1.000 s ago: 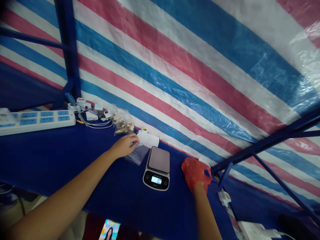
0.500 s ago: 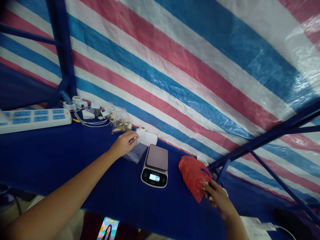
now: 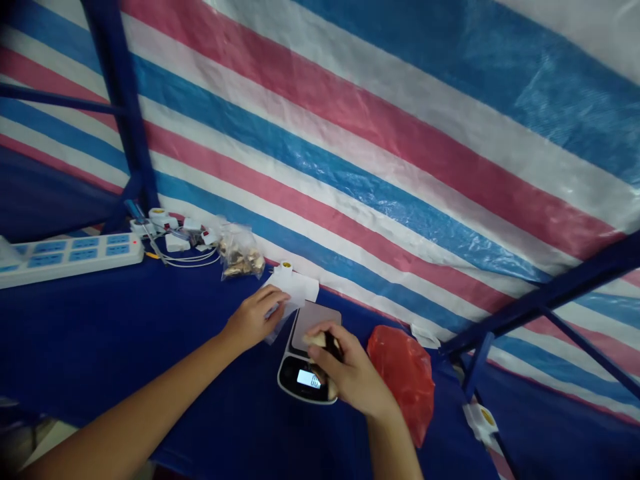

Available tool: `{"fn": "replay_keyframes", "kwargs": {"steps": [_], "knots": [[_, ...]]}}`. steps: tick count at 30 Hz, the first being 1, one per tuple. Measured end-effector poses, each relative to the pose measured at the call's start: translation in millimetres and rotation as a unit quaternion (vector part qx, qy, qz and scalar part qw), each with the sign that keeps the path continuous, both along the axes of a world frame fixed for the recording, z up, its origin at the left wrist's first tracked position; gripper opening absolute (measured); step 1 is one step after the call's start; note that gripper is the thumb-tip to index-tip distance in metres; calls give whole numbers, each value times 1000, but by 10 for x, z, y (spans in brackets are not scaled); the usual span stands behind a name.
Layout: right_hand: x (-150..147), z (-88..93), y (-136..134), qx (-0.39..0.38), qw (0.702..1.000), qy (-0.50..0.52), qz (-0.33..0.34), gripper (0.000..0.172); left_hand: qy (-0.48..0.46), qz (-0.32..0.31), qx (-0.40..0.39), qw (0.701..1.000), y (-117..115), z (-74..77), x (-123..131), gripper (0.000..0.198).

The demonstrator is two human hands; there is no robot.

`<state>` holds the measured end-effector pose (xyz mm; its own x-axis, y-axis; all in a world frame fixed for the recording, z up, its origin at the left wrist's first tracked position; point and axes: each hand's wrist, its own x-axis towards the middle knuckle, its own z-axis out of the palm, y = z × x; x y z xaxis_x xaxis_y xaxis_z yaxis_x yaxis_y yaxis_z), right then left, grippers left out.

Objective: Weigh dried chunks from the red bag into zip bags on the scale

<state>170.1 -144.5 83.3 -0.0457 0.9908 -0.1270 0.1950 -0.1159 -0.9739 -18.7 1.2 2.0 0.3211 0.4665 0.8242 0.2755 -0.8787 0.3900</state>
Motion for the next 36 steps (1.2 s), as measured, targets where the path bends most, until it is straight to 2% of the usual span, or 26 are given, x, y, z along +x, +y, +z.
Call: {"fn": "replay_keyframes", "kwargs": {"steps": [2, 4, 7, 10, 16, 21, 25, 30, 36], "knots": [[-149, -97, 239, 36, 999, 15, 17, 33, -10, 0, -14, 1000, -12, -13, 18, 23], [-240, -223, 378, 64, 997, 39, 1, 35, -14, -3, -31, 999, -28, -20, 37, 23], [-274, -387, 443, 85, 995, 23, -42, 38, -16, -8, -41, 999, -66, -3, 66, 23], [-246, -465, 443, 116, 991, -17, -69, 39, -25, -10, -39, 999, -108, 43, 86, 21], [-258, -481, 424, 139, 985, -63, -83, 43, -39, -29, -32, 998, -178, 118, 105, 22], [-309, -460, 417, 159, 984, -55, -61, 31, -56, -53, -36, 996, -274, 160, 134, 19], [-296, -441, 426, 185, 978, -66, -71, 23, -49, -60, -42, 996, -344, 199, 142, 15], [-261, -420, 427, 203, 970, -112, -75, 27, -52, -86, -50, 994, -378, 209, 159, 16], [-274, -409, 404, 188, 977, -86, -61, 27, -57, -122, -72, 988, -389, 198, 142, 16]]}}
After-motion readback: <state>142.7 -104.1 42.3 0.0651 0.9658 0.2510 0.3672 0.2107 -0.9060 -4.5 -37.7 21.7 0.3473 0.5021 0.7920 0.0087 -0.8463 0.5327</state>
